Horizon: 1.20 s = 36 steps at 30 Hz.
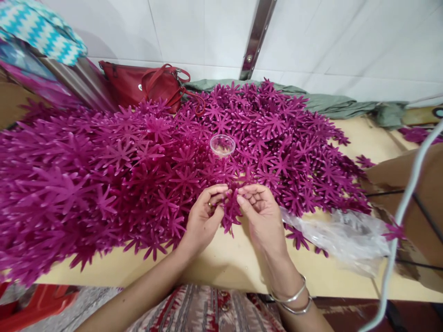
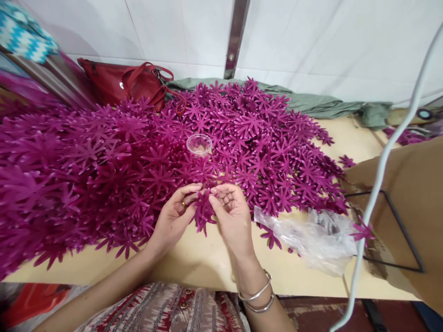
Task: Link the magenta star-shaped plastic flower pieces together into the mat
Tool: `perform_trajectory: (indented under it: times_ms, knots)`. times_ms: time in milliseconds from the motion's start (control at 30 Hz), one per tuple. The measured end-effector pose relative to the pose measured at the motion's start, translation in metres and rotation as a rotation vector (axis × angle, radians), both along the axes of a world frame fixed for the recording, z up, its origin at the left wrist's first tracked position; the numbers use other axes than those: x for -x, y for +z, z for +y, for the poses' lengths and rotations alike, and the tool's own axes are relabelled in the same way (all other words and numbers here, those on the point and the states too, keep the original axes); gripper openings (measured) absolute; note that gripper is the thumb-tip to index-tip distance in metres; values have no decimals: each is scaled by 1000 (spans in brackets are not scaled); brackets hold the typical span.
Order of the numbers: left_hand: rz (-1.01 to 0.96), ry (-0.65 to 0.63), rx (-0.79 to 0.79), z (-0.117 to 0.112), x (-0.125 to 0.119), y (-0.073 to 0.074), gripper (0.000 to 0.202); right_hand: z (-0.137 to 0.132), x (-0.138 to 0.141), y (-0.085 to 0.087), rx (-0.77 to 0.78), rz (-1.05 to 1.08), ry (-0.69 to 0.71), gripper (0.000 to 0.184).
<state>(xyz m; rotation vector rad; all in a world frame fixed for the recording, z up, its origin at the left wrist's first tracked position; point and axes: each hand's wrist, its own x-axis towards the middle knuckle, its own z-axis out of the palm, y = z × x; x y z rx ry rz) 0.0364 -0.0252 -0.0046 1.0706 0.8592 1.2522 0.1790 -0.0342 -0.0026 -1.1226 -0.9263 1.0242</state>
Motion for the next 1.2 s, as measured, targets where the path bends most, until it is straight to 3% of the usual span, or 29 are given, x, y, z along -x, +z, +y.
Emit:
perform_trajectory:
  times_ms: [200,400,567,667,767,833,1067,1133,1200]
  knots:
    - [52,-38,70,0,1,10,36,-3,4,5,7,-57,-65,21]
    - [37,53,111,2,-2,5,13,-5,3,11,14,-32,-11,22]
    - [-3,132,166,5,2,5,20,-6,2,12,13,-54,128,30]
    - [-16,144,170,6,3,7,23,-5,3,8,25,-100,175,20]
    - [-30,102,186,6,3,8,26,-4,3,3,31,-84,156,6]
    - [-35,65,185,5,2,9,28,-4,3,1,32,-5,108,6]
    - [-47,136,102,4,4,7,22,0,-4,5,34,354,-140,22]
    - [-3,221,8,3,6,7,19,1,-5,6,34,346,-150,24]
    - [108,346,-182,2,8,8,25,1,-3,6,32,300,-148,25]
